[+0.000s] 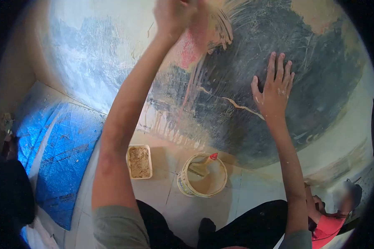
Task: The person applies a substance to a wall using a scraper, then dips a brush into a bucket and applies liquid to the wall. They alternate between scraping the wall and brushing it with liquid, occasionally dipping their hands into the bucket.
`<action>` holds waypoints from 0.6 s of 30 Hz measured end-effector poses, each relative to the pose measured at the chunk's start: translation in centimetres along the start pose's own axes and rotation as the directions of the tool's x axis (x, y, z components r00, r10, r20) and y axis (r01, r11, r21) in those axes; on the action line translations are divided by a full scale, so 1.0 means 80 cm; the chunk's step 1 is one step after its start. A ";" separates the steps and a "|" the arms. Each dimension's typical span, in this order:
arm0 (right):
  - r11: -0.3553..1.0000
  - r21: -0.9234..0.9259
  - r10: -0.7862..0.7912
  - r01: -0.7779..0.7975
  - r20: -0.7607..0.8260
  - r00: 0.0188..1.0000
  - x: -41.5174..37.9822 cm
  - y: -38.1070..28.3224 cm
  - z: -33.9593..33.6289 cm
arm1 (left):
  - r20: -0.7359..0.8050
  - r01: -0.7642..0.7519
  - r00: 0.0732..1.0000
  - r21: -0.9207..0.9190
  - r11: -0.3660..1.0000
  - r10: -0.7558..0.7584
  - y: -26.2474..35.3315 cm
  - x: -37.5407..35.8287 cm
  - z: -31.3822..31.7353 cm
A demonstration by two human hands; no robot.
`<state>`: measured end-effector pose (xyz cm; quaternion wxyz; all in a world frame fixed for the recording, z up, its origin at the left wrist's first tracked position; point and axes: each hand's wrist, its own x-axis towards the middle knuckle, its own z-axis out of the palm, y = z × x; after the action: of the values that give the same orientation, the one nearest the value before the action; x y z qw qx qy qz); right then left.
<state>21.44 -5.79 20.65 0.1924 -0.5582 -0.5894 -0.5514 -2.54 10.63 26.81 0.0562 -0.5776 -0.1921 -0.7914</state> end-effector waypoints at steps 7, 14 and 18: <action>1.000 -0.004 -0.005 0.005 0.015 1.000 -0.002 -0.004 -0.002 | 0.236 -0.205 0.951 -0.006 0.979 0.201 0.004 -0.033 0.000; 0.999 -0.015 0.029 -0.028 0.039 0.999 0.001 -0.009 -0.005 | 0.301 -0.334 0.889 -0.091 0.938 0.346 0.019 -0.074 0.010; 0.999 -0.002 0.049 -0.049 0.031 0.998 0.001 -0.010 0.001 | 0.067 -0.092 0.993 -0.079 0.993 0.098 -0.002 -0.020 0.016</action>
<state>20.78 -5.54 20.35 0.1965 -0.5810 -0.5781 -0.5381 -0.94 11.05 25.57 0.0650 -0.6155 -0.1360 -0.7736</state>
